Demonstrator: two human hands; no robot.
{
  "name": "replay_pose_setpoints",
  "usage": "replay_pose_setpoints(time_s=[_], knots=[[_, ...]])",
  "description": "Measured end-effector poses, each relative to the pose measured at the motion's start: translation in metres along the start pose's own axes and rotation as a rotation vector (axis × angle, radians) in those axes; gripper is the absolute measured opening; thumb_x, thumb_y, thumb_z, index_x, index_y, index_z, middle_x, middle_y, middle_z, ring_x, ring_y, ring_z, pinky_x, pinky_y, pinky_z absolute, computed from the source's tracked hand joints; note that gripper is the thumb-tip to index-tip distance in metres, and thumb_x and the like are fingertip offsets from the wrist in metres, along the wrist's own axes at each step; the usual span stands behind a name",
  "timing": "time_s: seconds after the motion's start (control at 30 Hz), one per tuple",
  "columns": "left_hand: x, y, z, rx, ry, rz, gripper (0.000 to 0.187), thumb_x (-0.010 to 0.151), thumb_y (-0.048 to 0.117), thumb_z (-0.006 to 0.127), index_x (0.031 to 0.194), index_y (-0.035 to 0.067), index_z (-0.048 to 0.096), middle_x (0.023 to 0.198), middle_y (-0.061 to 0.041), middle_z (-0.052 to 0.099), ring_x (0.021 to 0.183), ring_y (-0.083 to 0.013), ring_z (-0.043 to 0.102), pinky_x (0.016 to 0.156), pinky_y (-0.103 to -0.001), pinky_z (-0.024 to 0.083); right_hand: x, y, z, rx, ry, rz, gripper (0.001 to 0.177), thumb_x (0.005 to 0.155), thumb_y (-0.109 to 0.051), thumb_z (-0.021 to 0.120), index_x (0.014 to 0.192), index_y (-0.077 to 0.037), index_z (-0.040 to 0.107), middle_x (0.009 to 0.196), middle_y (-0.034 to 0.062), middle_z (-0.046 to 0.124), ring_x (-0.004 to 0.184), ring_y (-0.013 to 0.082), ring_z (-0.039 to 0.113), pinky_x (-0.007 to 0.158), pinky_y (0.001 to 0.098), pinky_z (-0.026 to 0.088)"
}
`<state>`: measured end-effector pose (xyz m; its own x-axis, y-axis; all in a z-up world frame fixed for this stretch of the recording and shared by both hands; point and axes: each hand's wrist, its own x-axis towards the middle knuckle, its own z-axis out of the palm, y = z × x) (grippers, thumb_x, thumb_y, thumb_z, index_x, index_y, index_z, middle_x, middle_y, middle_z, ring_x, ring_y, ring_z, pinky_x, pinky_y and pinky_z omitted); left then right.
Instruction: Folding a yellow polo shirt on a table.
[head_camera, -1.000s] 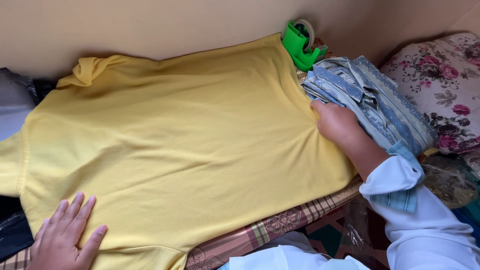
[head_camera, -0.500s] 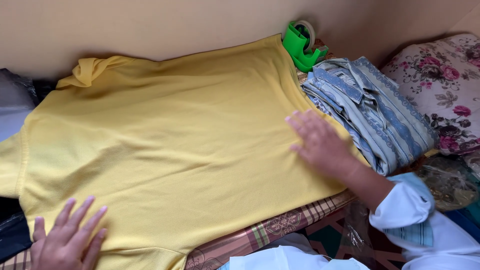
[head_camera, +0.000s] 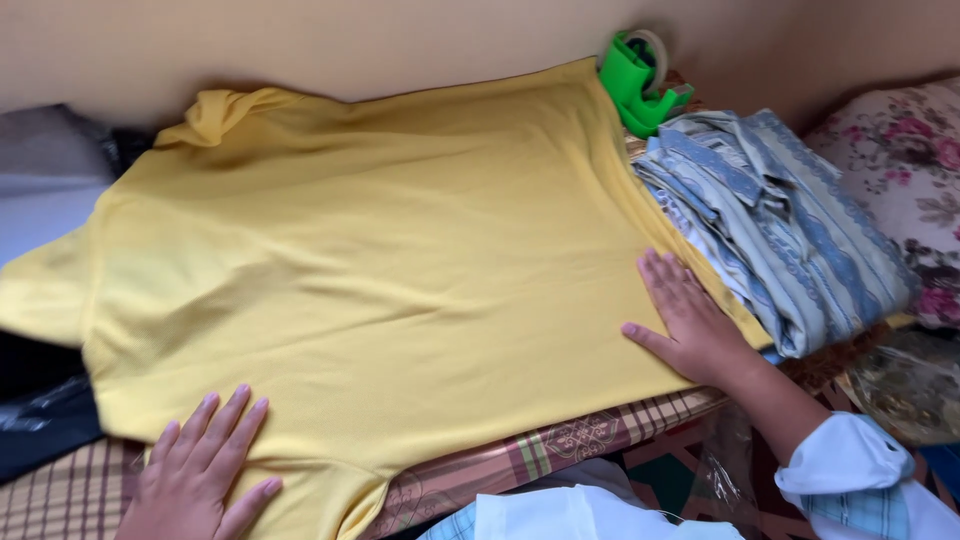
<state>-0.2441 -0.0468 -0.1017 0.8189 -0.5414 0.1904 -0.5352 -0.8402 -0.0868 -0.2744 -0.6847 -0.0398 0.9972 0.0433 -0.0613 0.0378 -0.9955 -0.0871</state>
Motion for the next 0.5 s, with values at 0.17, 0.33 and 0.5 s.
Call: replay_pose_setpoints(time_s=[0.17, 0.33, 0.5], knots=[[0.001, 0.028, -0.059, -0.116, 0.043, -0.039, 0.087, 0.087, 0.06, 0.05, 0.158, 0.013, 0.031, 0.17, -0.007, 0.026, 0.159, -0.0288, 0.018, 0.125, -0.049, 0.015, 0.001, -0.014, 0.001, 0.083, 0.127, -0.098, 0.089, 0.095, -0.06, 0.038, 0.16, -0.003, 0.018, 0.17, 0.0145, 0.013, 0.157, 0.032, 0.007, 0.124, 0.0462, 0.009], [0.002, 0.06, -0.087, -0.278, -0.036, 0.091, 0.064, 0.097, 0.046, 0.05, 0.154, 0.017, 0.043, 0.164, 0.002, 0.039, 0.153, -0.0213, 0.027, 0.121, -0.041, 0.018, 0.001, -0.069, -0.01, 0.087, 0.102, -0.351, 0.087, 0.091, -0.06, 0.044, 0.162, -0.018, 0.017, 0.172, 0.0, 0.009, 0.159, 0.024, -0.004, 0.125, 0.0437, 0.003], [-0.014, 0.06, -0.077, 0.01, 0.015, 0.061, 0.07, 0.098, 0.054, 0.041, 0.16, 0.023, 0.033, 0.169, 0.004, 0.028, 0.158, -0.0213, 0.014, 0.124, -0.045, 0.008, 0.01, -0.063, 0.005, 0.024, 0.03, -0.389, 0.085, 0.088, -0.066, 0.04, 0.161, -0.026, 0.022, 0.171, -0.0062, 0.016, 0.158, 0.0221, 0.007, 0.124, 0.0459, 0.008]])
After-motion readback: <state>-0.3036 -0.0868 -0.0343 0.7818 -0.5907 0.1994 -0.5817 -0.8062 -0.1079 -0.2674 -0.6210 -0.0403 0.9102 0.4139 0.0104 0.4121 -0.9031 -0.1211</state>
